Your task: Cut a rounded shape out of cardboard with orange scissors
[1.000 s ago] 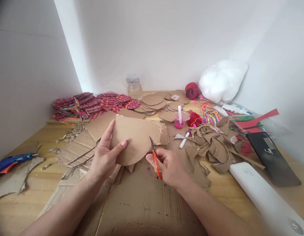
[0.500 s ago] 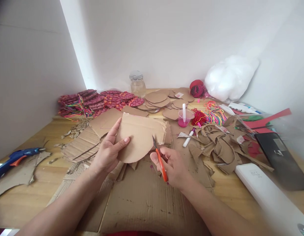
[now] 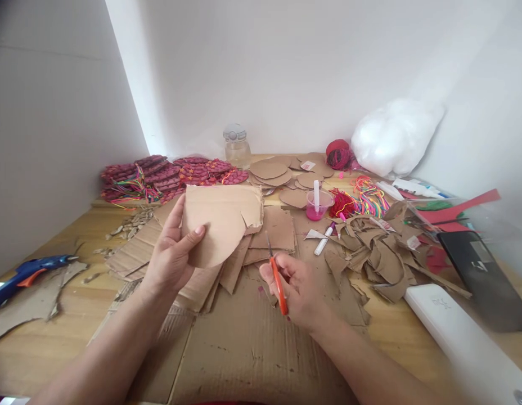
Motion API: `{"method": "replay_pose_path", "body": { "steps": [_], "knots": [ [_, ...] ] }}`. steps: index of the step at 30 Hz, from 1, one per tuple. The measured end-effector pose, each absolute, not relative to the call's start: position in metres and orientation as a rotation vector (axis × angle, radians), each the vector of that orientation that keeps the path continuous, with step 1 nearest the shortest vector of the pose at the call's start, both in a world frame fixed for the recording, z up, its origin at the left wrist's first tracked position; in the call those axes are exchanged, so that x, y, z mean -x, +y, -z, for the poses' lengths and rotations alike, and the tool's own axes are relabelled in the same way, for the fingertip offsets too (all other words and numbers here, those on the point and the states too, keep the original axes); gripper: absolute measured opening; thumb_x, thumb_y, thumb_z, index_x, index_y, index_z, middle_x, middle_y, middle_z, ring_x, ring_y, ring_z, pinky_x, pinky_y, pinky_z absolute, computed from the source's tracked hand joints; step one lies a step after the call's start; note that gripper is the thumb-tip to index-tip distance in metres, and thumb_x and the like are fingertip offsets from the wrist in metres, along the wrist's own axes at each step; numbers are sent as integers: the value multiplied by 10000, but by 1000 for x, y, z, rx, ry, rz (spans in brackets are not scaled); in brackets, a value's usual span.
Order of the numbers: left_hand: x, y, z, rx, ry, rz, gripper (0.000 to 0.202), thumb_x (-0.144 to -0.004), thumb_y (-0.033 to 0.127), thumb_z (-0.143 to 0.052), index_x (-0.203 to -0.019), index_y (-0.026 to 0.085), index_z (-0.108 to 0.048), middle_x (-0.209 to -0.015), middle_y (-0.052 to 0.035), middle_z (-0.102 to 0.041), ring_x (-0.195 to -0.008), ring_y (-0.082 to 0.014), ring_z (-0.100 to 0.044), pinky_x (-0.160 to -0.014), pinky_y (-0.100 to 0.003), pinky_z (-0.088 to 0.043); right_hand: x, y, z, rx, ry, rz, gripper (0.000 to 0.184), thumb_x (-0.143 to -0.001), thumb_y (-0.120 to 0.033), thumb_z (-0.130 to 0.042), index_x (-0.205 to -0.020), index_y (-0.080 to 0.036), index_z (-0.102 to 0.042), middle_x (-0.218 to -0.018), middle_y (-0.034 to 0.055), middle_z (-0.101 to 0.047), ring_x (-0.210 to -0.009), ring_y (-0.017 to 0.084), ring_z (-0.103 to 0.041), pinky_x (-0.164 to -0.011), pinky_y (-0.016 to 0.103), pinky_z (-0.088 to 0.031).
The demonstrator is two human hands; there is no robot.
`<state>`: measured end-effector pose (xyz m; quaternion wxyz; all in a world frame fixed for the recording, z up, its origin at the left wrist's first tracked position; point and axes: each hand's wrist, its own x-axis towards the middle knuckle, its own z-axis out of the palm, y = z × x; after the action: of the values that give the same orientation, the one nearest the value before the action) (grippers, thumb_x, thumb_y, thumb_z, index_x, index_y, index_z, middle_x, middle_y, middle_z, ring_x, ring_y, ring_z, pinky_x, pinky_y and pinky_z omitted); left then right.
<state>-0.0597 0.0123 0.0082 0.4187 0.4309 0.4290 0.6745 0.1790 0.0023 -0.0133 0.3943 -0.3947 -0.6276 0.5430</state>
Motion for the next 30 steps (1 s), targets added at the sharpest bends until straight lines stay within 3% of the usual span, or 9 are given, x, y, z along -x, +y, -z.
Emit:
{"method": "replay_pose_path", "body": {
  "steps": [4,7,11,16,21,23,27,30],
  "knots": [
    [57,8,-7,-1170,1085,-1597,859,-840,301,-774,-1578,357,-337,-1630,-29,-418,-1486,-295,-391,-1196,-439,-378,-186,15,11,1033,-1405,-1249,400,-896,-566,-680,-734,-204,-627,-717,29,-625,-640,154,-519,-569,279,-412],
    [49,4,-5,-1194,1060,-1526,849,-824,284,-790,-1565,335,-378,-1619,-36,-435,-1473,-302,-409,-1195,-441,-382,-190,25,13,998,-1304,-1307,298,-817,-463,-790,-771,-206,-646,-716,10,-616,-625,151,-513,-570,287,-421],
    [41,-1,-5,-1126,1036,-1445,848,-808,282,-804,-1555,328,-404,-1628,-29,-421,-1456,-316,-432,-1163,-432,-430,-191,25,9,941,-1326,-1383,146,-823,-345,-746,-887,-219,-710,-816,24,-647,-693,167,-520,-597,292,-440],
    [39,-3,-8,-1067,1037,-1395,881,-802,292,-808,-1564,374,-374,-1642,3,-397,-1443,-333,-449,-1104,-434,-497,-191,22,2,932,-1362,-1379,172,-819,-349,-739,-967,-261,-736,-873,23,-702,-744,196,-595,-648,316,-494],
    [41,-3,-8,-917,1000,-1281,911,-788,291,-818,-1567,408,-358,-1590,-17,-479,-1338,-340,-569,-1057,-460,-536,-198,27,-4,870,-1555,-1310,303,-844,-441,-729,-1075,-247,-750,-968,63,-751,-1007,283,-668,-903,423,-538],
    [42,-2,-7,-862,965,-1209,935,-793,291,-811,-1580,412,-320,-1563,-34,-515,-1269,-333,-627,-1033,-471,-553,-202,28,-7,884,-1613,-1270,303,-811,-467,-769,-1017,-244,-757,-894,63,-745,-960,293,-679,-884,437,-548],
    [43,0,-4,-768,937,-1144,948,-795,254,-804,-1589,391,-304,-1510,-55,-573,-1175,-298,-690,-987,-431,-584,-210,29,-7,1010,-1685,-1061,241,-769,-458,-816,-773,-245,-704,-701,37,-647,-735,258,-630,-703,388,-534],
    [43,0,-2,-734,945,-1109,915,-788,247,-810,-1577,355,-359,-1486,-73,-594,-1146,-288,-704,-976,-413,-589,-212,30,-2,1088,-1663,-856,295,-753,-433,-840,-687,-245,-622,-724,37,-585,-726,231,-555,-675,356,-486]
  ]
}}
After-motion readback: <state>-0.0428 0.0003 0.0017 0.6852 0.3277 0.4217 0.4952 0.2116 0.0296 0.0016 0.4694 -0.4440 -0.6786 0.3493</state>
